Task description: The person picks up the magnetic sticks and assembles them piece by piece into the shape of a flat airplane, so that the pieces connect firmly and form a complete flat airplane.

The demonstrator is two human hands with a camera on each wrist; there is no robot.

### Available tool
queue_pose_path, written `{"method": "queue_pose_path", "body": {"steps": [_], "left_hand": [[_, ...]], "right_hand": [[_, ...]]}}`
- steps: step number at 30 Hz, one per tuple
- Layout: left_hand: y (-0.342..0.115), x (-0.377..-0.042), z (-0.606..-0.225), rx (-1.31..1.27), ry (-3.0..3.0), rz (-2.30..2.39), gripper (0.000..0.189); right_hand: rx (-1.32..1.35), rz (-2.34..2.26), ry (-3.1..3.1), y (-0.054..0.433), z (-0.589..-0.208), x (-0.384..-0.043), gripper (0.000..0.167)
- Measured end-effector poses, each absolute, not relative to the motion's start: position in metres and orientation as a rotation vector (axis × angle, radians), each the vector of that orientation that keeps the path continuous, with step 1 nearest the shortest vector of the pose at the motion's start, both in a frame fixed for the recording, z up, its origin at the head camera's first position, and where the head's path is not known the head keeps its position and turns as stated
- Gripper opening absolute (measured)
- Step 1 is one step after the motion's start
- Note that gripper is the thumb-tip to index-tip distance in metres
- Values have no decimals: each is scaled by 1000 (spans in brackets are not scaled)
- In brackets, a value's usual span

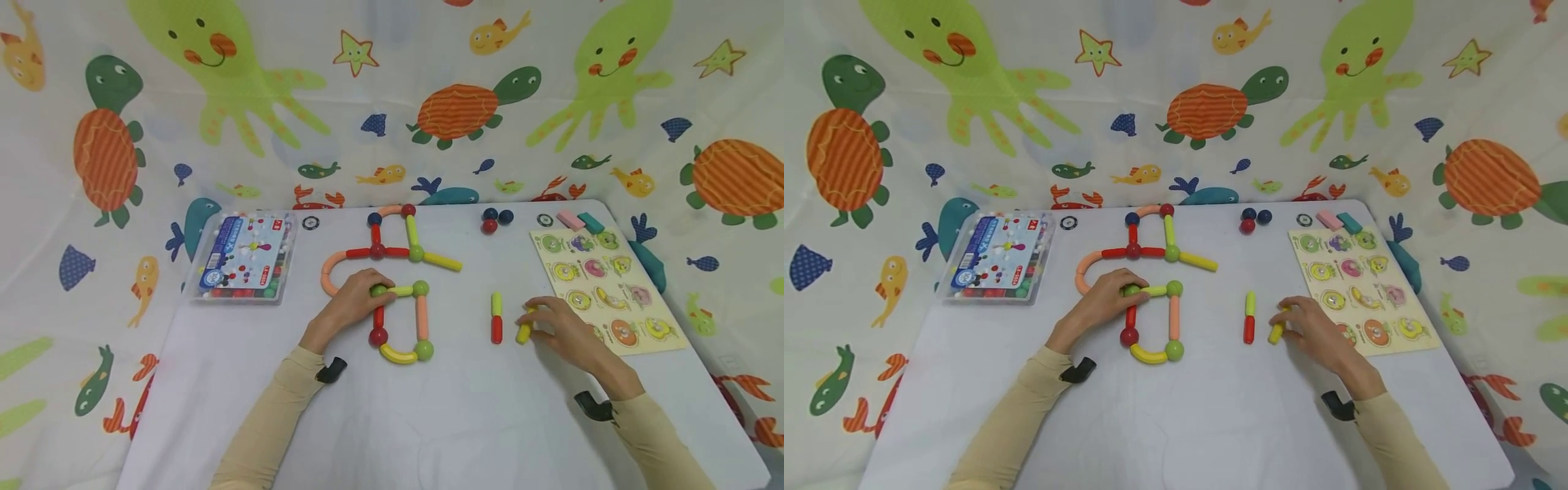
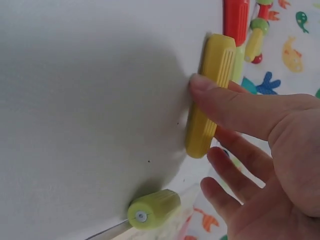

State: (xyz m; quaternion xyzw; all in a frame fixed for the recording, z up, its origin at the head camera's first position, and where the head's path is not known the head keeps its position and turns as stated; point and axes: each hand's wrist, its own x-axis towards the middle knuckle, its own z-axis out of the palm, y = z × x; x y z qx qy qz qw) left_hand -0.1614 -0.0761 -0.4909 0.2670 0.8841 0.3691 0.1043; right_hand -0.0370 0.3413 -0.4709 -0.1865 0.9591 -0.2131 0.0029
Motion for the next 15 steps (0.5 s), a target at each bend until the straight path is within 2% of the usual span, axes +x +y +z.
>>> {"method": "queue_pose_path", "body": {"steps": [10,15], "left_hand": [[-71,-163,-489,797,2567,1073,31],[-65,-164,-486,801,2543,1048,33]], "right_hand": [[-454,-679,3019,351,-473,-33,30],[-468,-739,3125,349,-459,-48,33]]}}
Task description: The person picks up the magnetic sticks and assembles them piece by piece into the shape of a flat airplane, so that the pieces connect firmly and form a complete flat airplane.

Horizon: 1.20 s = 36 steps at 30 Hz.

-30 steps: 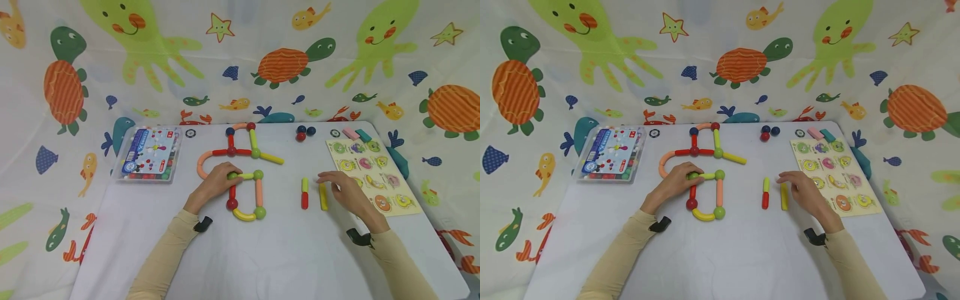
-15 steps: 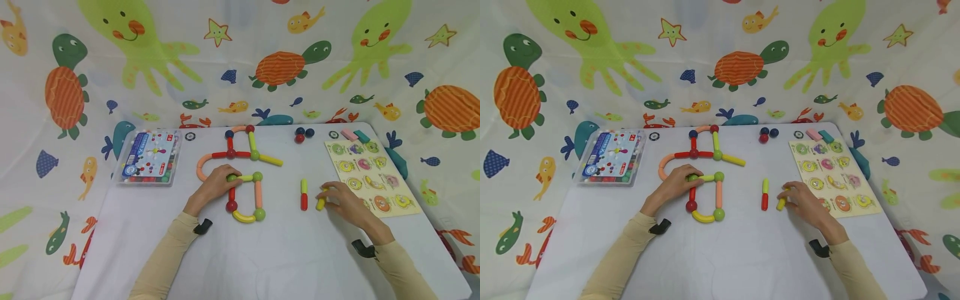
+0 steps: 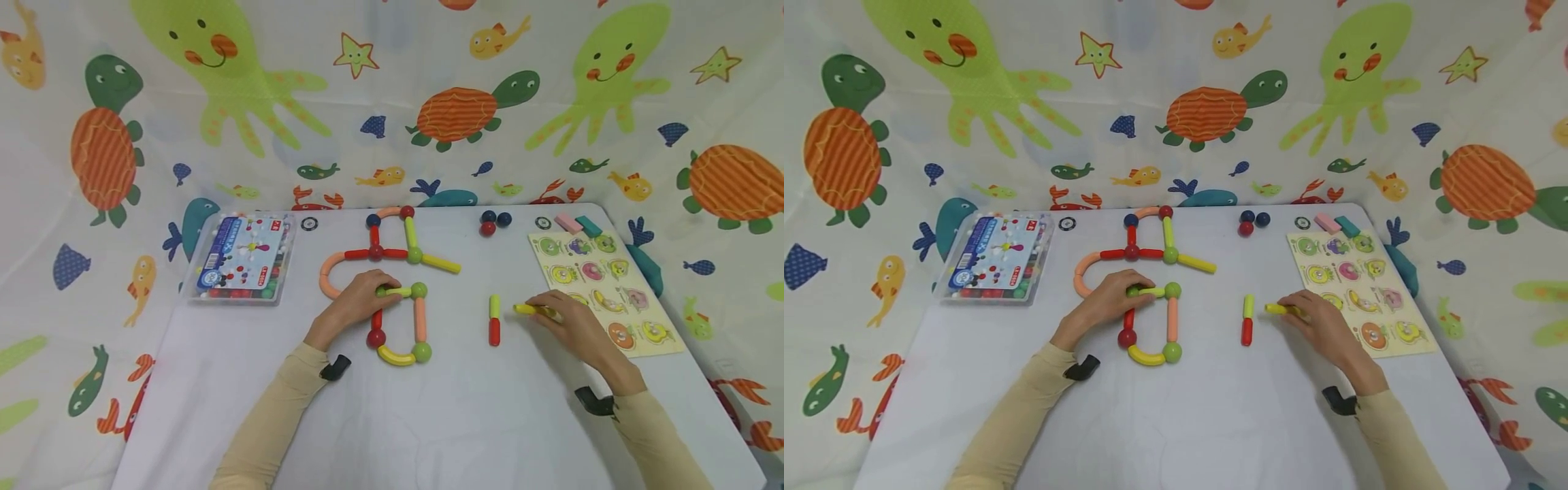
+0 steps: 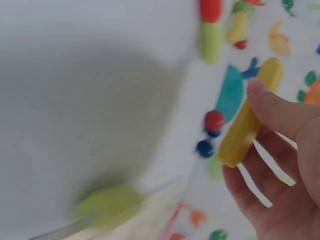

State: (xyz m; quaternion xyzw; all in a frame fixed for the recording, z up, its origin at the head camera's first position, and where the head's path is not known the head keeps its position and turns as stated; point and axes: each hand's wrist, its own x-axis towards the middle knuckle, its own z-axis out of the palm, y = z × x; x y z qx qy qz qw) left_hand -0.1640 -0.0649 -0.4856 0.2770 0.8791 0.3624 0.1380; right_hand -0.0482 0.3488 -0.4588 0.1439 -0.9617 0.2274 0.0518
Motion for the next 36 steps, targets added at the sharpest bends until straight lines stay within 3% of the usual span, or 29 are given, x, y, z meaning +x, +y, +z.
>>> {"method": "queue_pose_path", "body": {"steps": [8,15,36], "left_hand": [[-58,-166,-489,792,2514,1017,34],[-54,-166,-488,801,2513,1010,31],[-57,-169,-488,865,2512,1042,28]], "right_hand": [[593,820,-2794,296,-438,-97,37],[761,886,-2883,253,-458,-132,35],[869,728,-3003,226,-482,-150,29]]}}
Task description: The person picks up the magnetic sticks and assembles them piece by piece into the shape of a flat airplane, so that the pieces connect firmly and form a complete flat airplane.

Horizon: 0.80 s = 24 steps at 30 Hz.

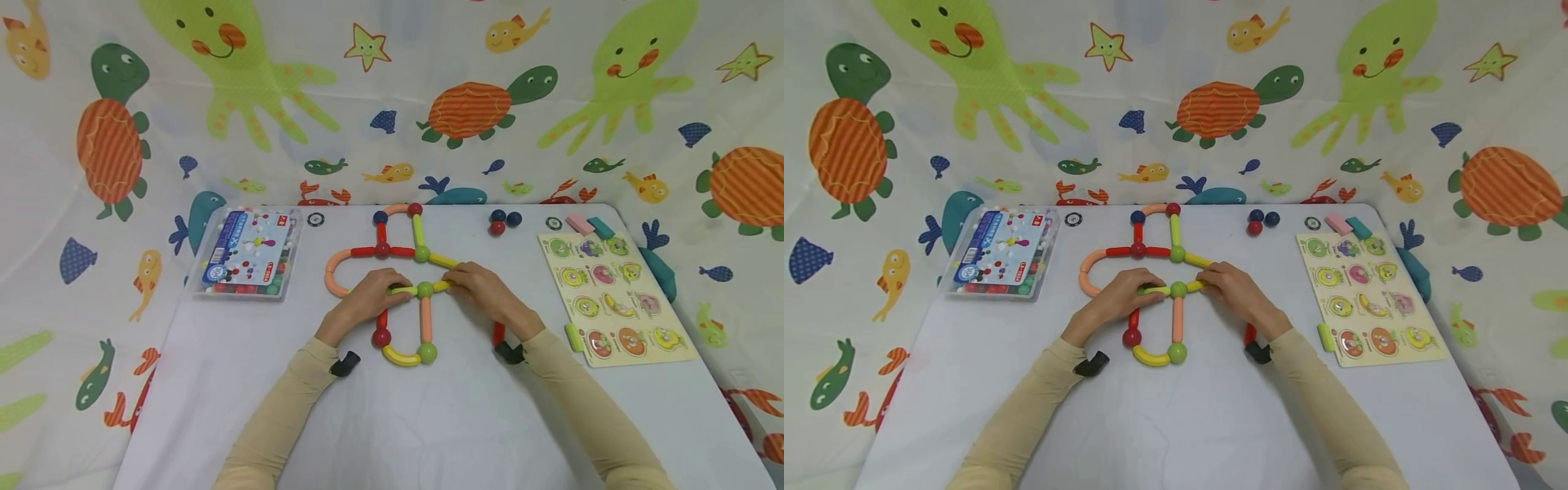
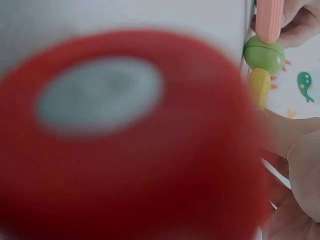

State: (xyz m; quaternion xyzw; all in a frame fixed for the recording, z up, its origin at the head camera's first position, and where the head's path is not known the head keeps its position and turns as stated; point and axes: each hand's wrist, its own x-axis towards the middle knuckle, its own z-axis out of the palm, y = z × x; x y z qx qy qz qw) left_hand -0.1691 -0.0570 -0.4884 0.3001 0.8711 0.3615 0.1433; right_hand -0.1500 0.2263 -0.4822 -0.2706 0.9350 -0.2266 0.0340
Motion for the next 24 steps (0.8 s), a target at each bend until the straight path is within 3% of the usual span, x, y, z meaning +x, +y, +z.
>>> {"method": "queue_pose_path", "body": {"steps": [13,24], "left_hand": [[-58,-170,-489,858,2503,1040,28],[-58,-168,-488,847,2498,1047,29]], "right_hand": [[-750,-749,2866,225,-484,-152,31],[-437,-1248,3065,261,-461,-167,30]]}}
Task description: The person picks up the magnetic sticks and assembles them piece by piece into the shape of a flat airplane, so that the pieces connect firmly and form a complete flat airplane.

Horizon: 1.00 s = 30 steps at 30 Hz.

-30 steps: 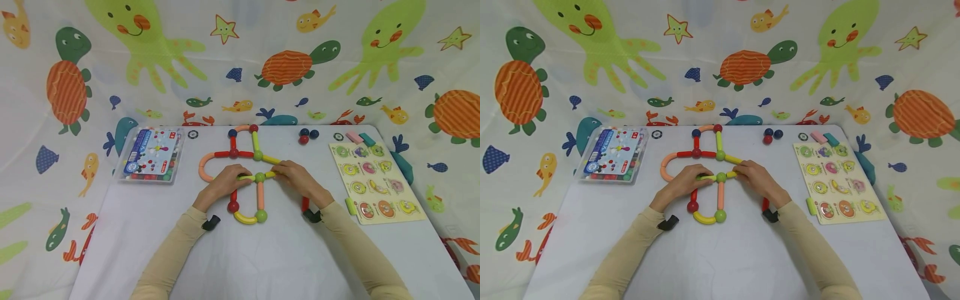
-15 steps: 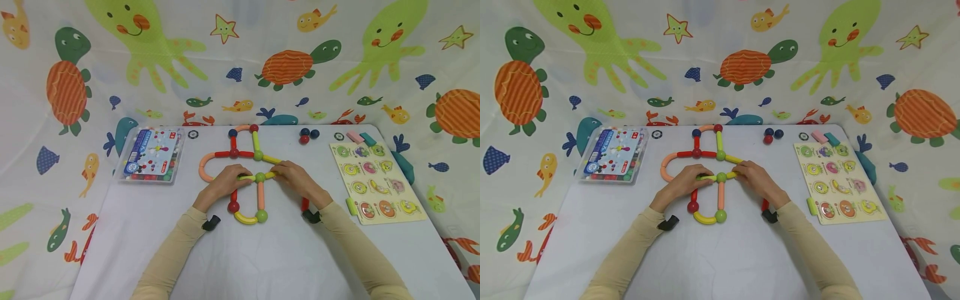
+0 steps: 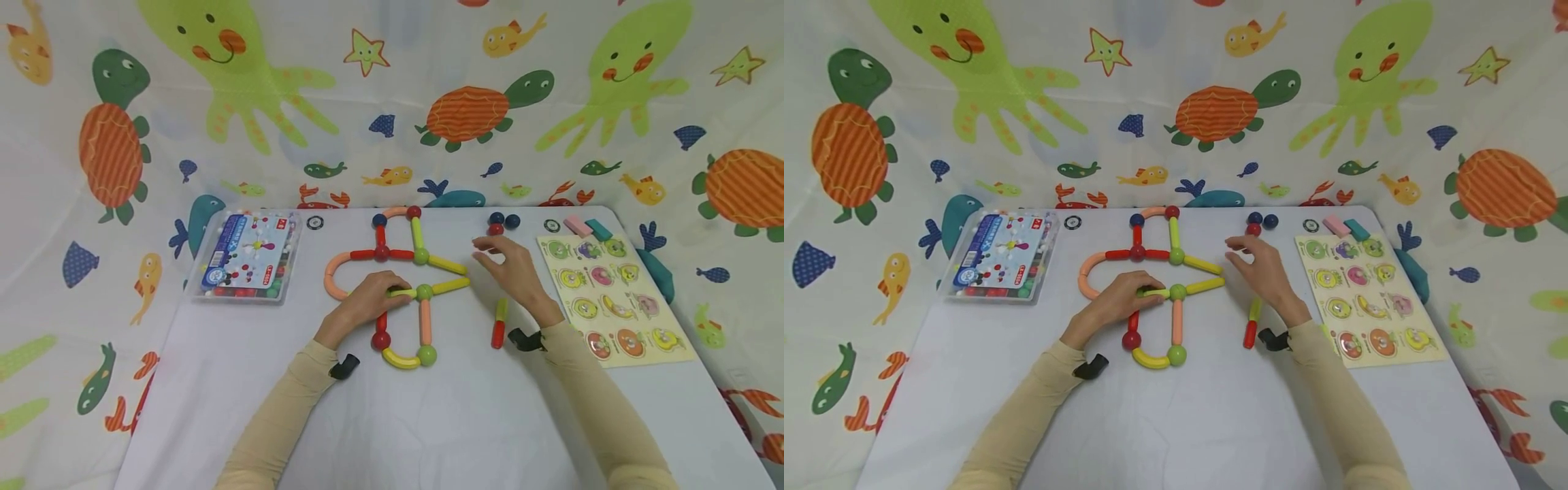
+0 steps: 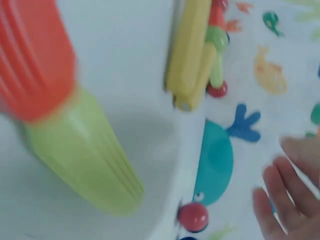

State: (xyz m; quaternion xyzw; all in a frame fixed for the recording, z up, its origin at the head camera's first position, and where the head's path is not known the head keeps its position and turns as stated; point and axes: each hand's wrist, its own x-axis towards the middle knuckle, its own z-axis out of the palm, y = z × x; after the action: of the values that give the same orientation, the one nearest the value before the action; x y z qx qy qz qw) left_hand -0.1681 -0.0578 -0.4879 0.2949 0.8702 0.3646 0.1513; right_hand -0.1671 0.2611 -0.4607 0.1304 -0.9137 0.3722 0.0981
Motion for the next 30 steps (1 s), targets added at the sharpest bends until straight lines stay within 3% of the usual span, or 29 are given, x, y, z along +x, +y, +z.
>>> {"method": "queue_pose_path", "body": {"steps": [9,17,30], "left_hand": [[-58,-167,-487,821,2491,1054,28],[-58,-166,-489,829,2485,1069,26],[-58,-166,-488,820,2489,1082,26]], "right_hand": [[-271,1364,-2412,291,-459,-202,39],[-603,1403,-2568,295,-472,-223,53],[-560,1267,-2789,298,-477,-230,48]]}}
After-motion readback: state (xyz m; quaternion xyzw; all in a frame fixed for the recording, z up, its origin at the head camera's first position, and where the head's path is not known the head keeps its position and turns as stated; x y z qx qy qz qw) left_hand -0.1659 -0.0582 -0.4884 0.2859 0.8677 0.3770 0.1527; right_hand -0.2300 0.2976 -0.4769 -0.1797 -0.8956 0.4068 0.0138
